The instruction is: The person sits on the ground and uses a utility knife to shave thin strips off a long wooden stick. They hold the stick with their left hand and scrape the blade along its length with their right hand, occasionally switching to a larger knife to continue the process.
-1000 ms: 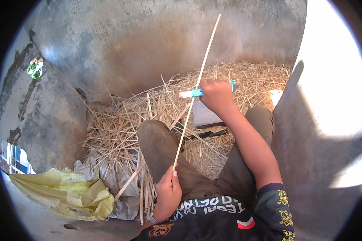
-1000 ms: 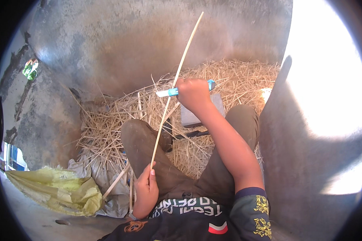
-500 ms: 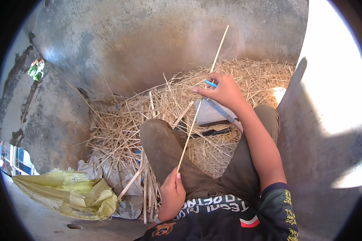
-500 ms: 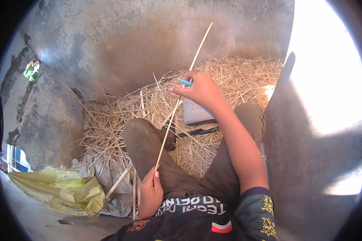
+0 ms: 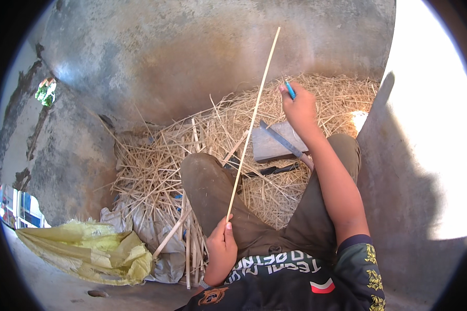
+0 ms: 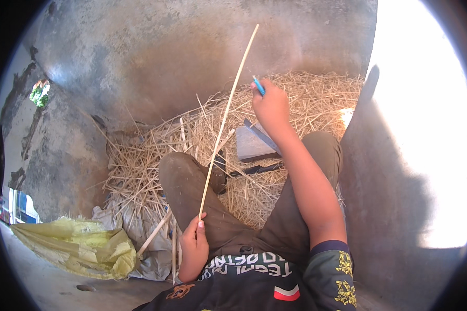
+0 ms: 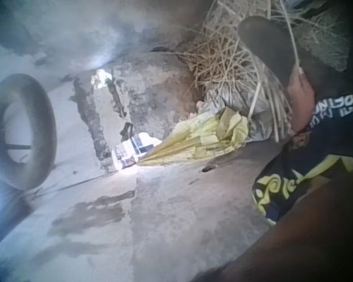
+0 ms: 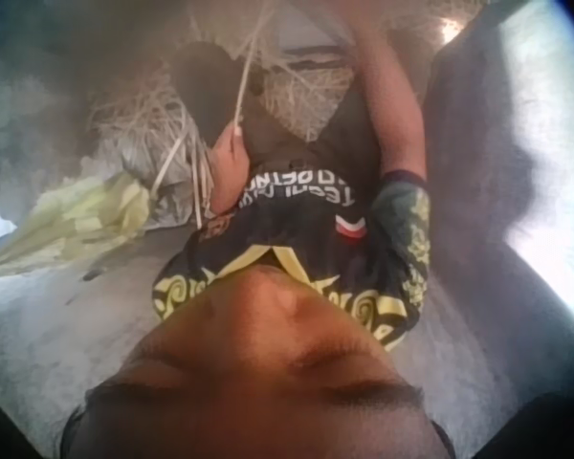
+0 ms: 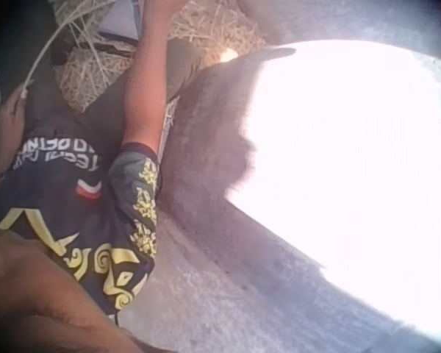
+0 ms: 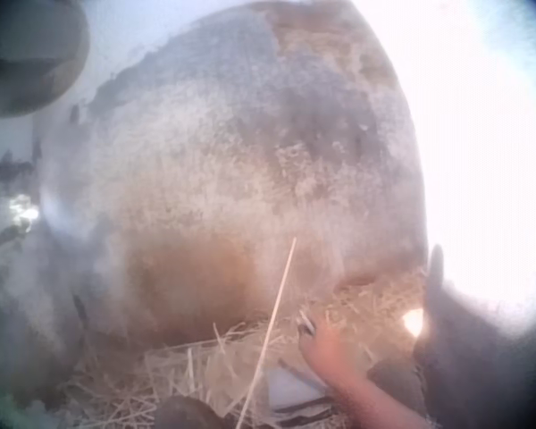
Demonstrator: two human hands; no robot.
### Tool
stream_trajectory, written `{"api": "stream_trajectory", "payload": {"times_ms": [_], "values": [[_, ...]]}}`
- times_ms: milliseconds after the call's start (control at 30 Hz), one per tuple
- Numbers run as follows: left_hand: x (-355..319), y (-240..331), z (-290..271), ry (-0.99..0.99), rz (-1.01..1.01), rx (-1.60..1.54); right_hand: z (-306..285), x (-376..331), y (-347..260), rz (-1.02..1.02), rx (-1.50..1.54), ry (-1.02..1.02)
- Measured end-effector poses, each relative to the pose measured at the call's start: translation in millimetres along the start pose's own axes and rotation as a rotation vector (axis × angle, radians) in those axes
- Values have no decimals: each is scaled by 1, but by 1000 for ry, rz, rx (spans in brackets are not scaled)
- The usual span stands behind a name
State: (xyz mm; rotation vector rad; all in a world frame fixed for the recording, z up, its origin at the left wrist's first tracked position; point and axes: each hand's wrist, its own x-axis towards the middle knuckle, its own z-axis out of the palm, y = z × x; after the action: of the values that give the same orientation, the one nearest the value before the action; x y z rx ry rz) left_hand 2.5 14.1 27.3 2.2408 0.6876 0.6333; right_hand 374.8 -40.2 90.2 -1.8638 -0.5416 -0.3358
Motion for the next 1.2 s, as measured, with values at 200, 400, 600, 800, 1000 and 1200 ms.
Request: {"api": "stream_trajectory", "payload": {"times_ms": [200,400,600,800,1000,1200], "values": [[2,-7,-1,-13,-35,-48,-9,-2,-1,51,-53,-106],[2,-3,-4,-38,-113,-69,-10,-17,-16,-270,-391,-197],[-1,-9,-2,28,-16,-12,19,-17,10,-541,-525,-169],[-3,-12,8,136,96,69,41,-7,23,-581,-731,-139],[-6,-15,8,15,-43,95,-9,82,31,-47,-965,-193],[5,1,-1,-241,-248,-190,-31,97,66,574,369,-211]]}}
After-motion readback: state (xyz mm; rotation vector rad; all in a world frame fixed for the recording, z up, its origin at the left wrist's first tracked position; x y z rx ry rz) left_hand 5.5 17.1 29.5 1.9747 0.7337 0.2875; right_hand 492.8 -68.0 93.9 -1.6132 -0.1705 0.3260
